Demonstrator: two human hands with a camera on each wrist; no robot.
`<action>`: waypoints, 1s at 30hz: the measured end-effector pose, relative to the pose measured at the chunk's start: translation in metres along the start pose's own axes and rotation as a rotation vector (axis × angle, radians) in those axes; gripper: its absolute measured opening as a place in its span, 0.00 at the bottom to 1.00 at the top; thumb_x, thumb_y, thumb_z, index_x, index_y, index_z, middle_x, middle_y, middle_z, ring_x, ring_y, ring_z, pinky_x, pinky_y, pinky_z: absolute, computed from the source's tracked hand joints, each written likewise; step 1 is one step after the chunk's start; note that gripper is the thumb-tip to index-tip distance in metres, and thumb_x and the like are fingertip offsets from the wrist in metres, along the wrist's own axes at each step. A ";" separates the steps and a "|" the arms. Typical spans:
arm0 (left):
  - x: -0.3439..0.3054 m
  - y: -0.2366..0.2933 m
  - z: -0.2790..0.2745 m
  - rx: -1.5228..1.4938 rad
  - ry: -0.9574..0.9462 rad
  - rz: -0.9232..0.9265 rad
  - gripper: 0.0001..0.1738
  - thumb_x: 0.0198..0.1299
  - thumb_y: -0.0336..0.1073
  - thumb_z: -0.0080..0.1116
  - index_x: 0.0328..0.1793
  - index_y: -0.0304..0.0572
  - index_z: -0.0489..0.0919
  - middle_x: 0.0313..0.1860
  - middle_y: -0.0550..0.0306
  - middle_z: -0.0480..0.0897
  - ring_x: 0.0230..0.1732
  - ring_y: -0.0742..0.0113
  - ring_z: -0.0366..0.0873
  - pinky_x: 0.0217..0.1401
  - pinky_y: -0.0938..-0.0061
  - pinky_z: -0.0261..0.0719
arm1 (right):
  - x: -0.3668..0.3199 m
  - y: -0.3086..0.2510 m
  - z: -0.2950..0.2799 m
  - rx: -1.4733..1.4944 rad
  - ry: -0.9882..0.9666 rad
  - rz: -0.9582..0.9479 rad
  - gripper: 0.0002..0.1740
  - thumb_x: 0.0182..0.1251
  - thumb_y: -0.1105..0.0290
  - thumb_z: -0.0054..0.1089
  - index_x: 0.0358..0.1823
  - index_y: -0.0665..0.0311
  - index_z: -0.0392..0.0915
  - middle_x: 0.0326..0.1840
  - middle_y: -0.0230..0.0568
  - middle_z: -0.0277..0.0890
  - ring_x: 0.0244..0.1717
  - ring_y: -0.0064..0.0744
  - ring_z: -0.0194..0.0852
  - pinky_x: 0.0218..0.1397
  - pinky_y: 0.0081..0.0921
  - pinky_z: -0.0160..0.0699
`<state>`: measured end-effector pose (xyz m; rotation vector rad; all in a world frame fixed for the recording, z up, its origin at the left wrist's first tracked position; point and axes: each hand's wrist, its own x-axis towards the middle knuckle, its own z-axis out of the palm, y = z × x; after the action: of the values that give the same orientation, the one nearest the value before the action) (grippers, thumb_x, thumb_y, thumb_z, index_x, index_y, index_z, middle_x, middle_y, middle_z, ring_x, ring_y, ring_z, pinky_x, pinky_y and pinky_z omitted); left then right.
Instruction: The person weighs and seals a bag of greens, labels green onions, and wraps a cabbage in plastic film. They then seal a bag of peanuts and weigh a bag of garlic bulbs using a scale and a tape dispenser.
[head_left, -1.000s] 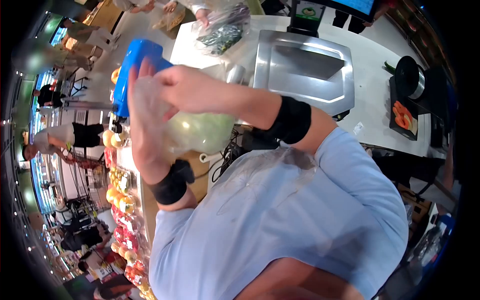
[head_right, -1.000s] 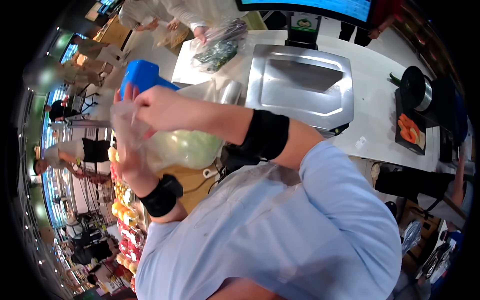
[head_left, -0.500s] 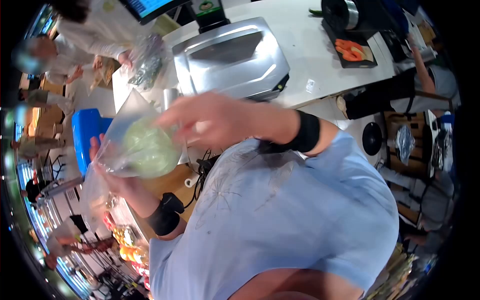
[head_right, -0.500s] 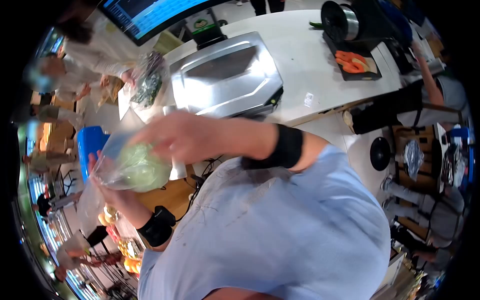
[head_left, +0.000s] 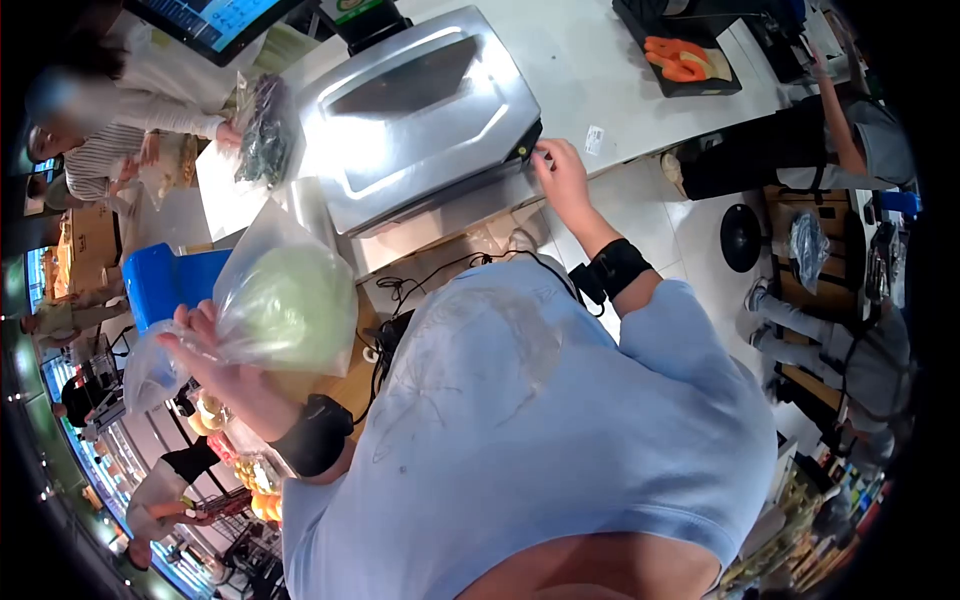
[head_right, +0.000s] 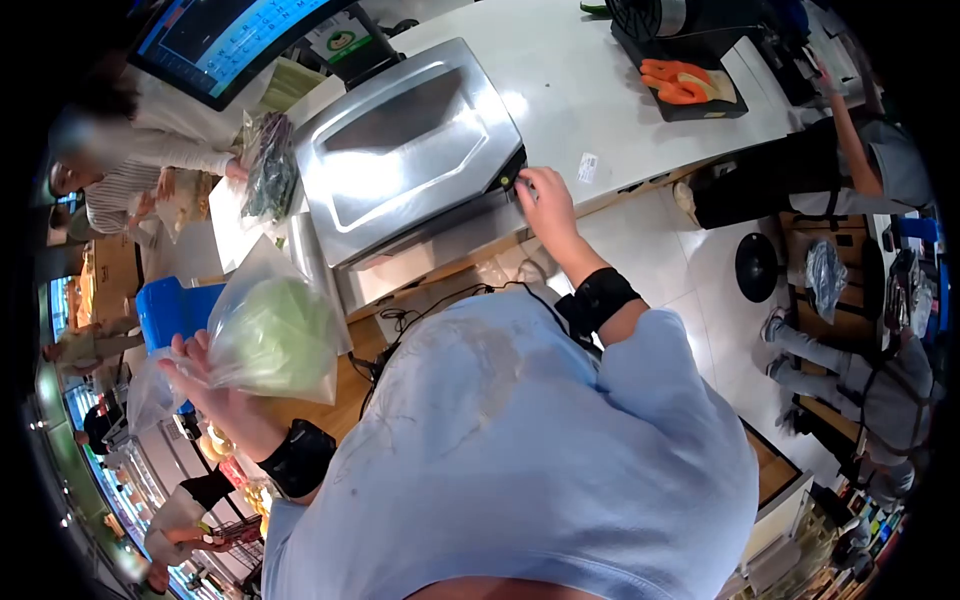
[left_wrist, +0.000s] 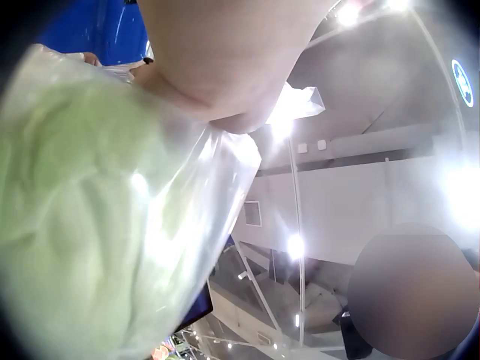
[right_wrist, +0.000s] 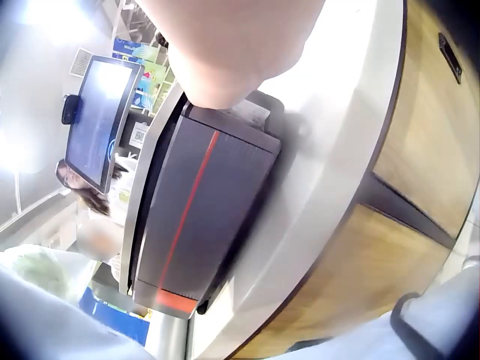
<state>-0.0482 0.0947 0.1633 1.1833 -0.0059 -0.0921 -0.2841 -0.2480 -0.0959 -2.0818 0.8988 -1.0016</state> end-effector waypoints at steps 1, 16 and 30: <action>0.008 0.001 -0.013 -0.007 -0.057 -0.074 0.27 0.66 0.62 0.42 0.36 0.46 0.74 0.33 0.56 0.74 0.43 0.62 0.70 0.56 0.61 0.69 | 0.002 0.005 0.002 0.010 -0.003 0.000 0.08 0.59 0.73 0.59 0.40 0.65 0.76 0.40 0.44 0.75 0.41 0.42 0.73 0.41 0.34 0.74; -0.028 0.010 0.039 -0.182 0.121 0.121 0.26 0.68 0.54 0.47 0.21 0.53 0.54 0.15 0.65 0.58 0.28 0.68 0.64 0.51 0.67 0.71 | -0.005 0.003 -0.004 0.198 0.145 0.067 0.14 0.61 0.75 0.57 0.49 0.65 0.75 0.49 0.40 0.73 0.46 0.32 0.73 0.43 0.25 0.76; 0.004 0.007 -0.002 -0.236 -0.206 0.201 0.22 0.69 0.53 0.44 0.27 0.48 0.73 0.20 0.62 0.74 0.33 0.66 0.76 0.61 0.60 0.70 | -0.019 0.043 0.011 0.245 0.340 0.411 0.07 0.65 0.71 0.57 0.39 0.66 0.78 0.36 0.35 0.76 0.38 0.22 0.72 0.42 0.22 0.72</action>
<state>-0.0436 0.0993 0.1689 0.9284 -0.2879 -0.0361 -0.2963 -0.2534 -0.1421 -1.4673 1.2431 -1.1848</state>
